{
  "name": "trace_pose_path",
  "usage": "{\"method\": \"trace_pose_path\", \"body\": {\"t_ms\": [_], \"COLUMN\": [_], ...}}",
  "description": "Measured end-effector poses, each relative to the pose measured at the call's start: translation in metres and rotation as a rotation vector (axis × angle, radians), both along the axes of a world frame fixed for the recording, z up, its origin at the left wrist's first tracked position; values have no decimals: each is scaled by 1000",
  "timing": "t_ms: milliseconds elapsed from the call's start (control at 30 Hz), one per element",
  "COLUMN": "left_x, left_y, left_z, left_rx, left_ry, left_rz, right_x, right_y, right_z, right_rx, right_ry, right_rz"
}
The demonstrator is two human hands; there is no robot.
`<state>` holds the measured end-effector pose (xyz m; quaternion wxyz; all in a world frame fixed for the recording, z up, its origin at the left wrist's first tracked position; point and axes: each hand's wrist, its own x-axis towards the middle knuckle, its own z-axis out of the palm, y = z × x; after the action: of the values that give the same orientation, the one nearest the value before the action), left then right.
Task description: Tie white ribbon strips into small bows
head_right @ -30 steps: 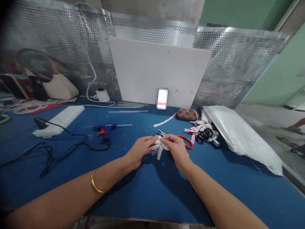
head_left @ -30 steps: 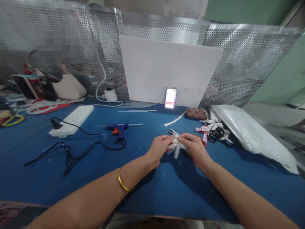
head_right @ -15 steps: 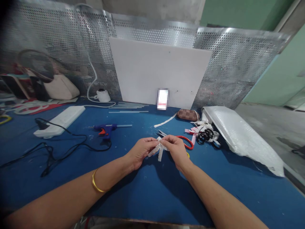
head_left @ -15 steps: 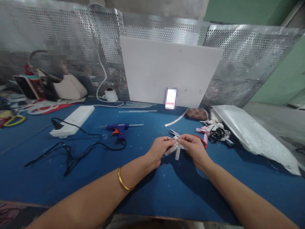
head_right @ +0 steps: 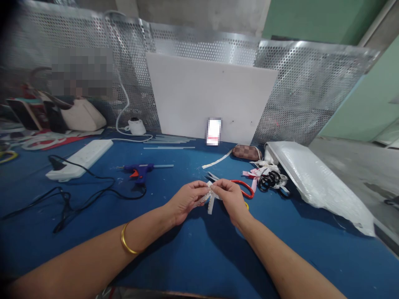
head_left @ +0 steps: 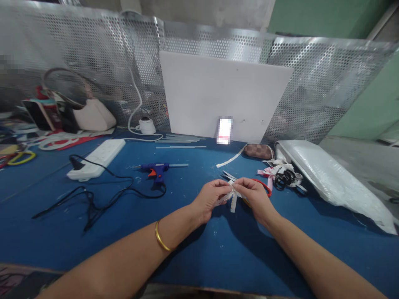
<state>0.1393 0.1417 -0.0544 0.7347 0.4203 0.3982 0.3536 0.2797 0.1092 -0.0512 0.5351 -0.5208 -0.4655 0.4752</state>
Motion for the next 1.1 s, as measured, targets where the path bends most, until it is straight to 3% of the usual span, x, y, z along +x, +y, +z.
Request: {"method": "trace_pose_path", "body": {"t_ms": [867,1100], "left_x": [0,0], "left_y": [0,-1], "left_z": [1,4], "left_rx": [-39,-123], "left_ry": [-40,-164], "left_rz": [-53,-106], "right_x": [-3,-4], "right_y": [0,-1], "right_z": [-1,0], "right_rx": [-47,-78], "right_ry": [33,61], "right_rz": [29,67]}}
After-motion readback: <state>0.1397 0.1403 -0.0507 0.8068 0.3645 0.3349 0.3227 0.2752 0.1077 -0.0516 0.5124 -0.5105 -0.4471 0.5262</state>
